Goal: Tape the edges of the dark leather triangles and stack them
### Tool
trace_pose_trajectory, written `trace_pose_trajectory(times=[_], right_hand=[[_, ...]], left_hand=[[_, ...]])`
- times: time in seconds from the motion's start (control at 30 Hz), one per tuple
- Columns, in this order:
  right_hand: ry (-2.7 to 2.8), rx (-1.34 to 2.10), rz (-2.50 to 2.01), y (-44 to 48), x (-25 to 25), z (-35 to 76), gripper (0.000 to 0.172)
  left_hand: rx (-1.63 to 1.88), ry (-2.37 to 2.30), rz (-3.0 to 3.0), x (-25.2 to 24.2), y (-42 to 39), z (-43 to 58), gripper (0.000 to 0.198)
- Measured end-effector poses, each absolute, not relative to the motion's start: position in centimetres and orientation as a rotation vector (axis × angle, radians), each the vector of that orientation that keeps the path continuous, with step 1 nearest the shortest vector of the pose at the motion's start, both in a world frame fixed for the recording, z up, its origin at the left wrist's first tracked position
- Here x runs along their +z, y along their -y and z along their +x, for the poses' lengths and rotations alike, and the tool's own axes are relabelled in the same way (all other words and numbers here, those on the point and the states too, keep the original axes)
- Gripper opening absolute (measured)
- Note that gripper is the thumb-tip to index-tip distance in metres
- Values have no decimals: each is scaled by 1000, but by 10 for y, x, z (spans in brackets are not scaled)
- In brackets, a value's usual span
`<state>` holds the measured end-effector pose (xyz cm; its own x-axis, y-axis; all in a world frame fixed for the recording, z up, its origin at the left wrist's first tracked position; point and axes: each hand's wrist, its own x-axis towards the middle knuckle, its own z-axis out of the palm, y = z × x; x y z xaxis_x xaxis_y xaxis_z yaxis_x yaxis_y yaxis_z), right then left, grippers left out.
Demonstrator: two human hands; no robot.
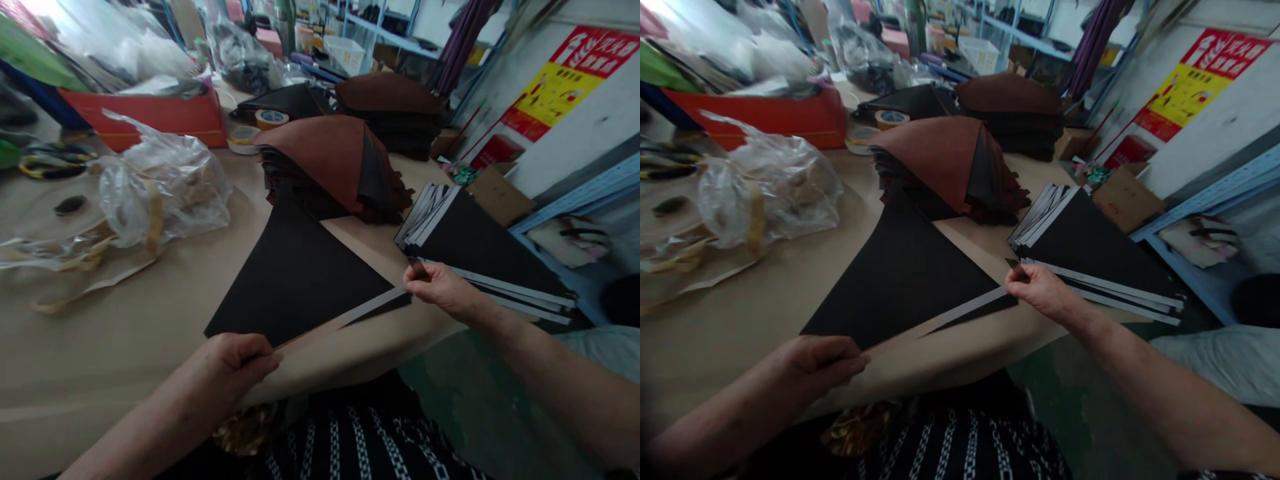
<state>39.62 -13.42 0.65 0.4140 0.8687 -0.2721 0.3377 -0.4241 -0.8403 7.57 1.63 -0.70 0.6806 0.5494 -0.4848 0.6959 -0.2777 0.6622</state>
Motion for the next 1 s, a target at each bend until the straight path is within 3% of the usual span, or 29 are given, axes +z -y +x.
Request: trace_pose_trajectory(times=[0.3, 0.5, 1.0], right_hand=[[1131, 830, -2184, 160, -32, 414, 16], [1354, 635, -2252, 158, -28, 411, 18], [1536, 516, -2327, 157, -26, 406, 12]], left_hand=[[-290, -1108, 1936, -6, -27, 87, 39], [-319, -1118, 1914, -5, -31, 94, 37], [-518, -1023, 2058, -19, -43, 92, 39]])
